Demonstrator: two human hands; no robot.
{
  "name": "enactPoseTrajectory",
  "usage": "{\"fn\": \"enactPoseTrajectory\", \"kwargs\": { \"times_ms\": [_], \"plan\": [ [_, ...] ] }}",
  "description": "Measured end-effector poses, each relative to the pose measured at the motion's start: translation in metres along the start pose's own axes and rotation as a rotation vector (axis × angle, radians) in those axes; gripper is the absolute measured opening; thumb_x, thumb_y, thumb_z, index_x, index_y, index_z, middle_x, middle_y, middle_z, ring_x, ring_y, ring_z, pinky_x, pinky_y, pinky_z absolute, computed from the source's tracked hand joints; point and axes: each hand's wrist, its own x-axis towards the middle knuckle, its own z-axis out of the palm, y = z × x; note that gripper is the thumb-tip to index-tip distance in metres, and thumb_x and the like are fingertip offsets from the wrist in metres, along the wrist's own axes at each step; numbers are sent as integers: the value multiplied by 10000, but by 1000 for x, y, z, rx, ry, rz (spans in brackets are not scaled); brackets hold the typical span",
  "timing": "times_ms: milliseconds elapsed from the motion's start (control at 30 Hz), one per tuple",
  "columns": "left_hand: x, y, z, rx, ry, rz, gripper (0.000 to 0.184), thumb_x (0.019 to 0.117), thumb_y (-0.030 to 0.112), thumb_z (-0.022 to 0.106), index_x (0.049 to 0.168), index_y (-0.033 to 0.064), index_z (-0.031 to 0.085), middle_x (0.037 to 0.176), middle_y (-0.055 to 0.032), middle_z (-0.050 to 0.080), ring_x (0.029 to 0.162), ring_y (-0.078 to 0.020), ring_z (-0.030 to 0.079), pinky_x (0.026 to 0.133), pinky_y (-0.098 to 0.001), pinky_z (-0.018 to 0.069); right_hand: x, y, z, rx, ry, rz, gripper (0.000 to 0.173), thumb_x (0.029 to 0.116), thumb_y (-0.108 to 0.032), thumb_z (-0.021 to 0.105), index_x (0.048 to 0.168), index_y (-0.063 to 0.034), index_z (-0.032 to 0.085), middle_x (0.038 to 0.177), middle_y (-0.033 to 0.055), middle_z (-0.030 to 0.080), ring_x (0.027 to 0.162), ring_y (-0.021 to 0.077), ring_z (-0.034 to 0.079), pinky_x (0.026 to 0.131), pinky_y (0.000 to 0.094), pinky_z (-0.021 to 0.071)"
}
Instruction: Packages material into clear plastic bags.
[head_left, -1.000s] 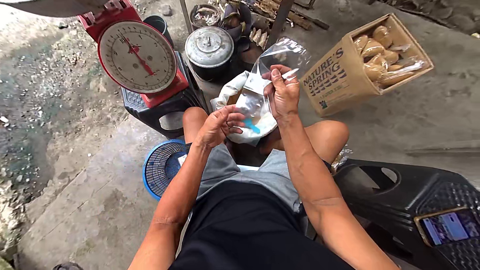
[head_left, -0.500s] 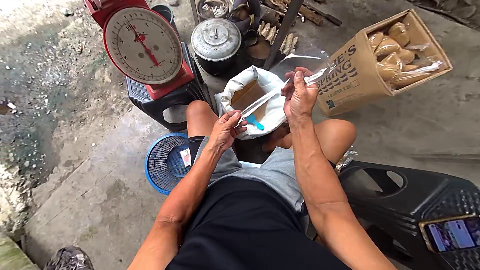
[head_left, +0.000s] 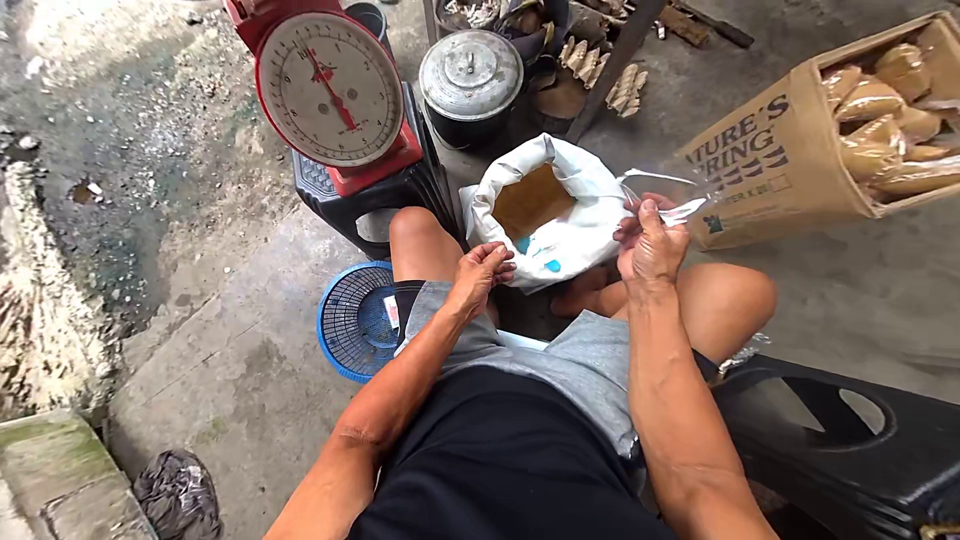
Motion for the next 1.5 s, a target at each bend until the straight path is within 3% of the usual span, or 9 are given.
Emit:
{"fn": "enactPoseTrajectory", "kwargs": {
  "times_ms": [233,433,600,800,933,1033,1167,1333,1500],
  "plan": [
    [-2,36,-10,57,-32,-11,411,1059,261,586,1421,83,512,1228,-111,673,950,-204,712,838,-373,609,4,7,10,19,-39,16,137,1073,-137,526,1178,-80,593,943,5,718,623,78,643,547,228,567],
    [13,-5,20,153,-283,-248,393,1057,193,584,1412,46,499,1151,-133,692,856,-205,716,754,-354,615,2,3,9,10,-127,-19,158,1074,-124,512,1193,-56,589,944,28,733,598,90,648,533,234,572],
    [17,-22,7,497,-249,-12,920,856,217,842,1596,165,298,1499,-143,511,1170,-275,651,918,-470,590,-19,-16,9,-386,-431,-66,245,1050,-105,515,1207,41,634,949,79,742,652,112,661,607,305,597],
    [16,39,-3,726,-504,348,1191,727,293,929,1652,247,181,1636,-28,368,1401,-190,482,1102,-427,479,-44,-31,31,-430,-908,18,241,1047,-51,527,1217,36,674,920,60,747,696,78,661,666,258,581],
    [33,50,1,578,-647,453,741,797,183,869,1427,10,521,1136,-79,713,1046,-154,675,957,-360,560,-47,-40,50,-353,-861,-76,264,1058,-58,502,1238,51,661,969,77,743,758,104,687,714,291,605],
    [32,45,-11,531,-647,331,293,887,75,761,1152,9,654,871,-19,701,785,-96,663,756,-287,578,-33,-51,53,-284,-613,-131,274,1071,-81,477,1256,44,636,1010,88,738,798,141,699,726,331,614],
    [19,33,-26,462,-659,276,94,934,68,716,1009,35,670,873,-22,700,770,-91,658,727,-278,576,-10,-60,42,-169,-447,-118,248,1086,-98,460,1239,18,617,1000,80,732,755,153,696,675,324,612],
    [-9,9,-21,263,-508,221,86,1014,113,608,1100,107,608,1087,-77,736,910,-163,723,806,-334,608,-5,-66,38,-170,-381,-90,239,1092,-104,460,1249,-2,609,1000,82,722,765,173,705,655,331,620],
    [-15,5,-15,-63,-354,150,142,1024,102,610,1160,114,648,942,-61,718,815,-158,718,798,-346,622,-1,-63,37,-126,-247,-70,240,1093,-104,462,1268,-13,598,996,84,715,772,178,701,660,335,618]
  ]
}}
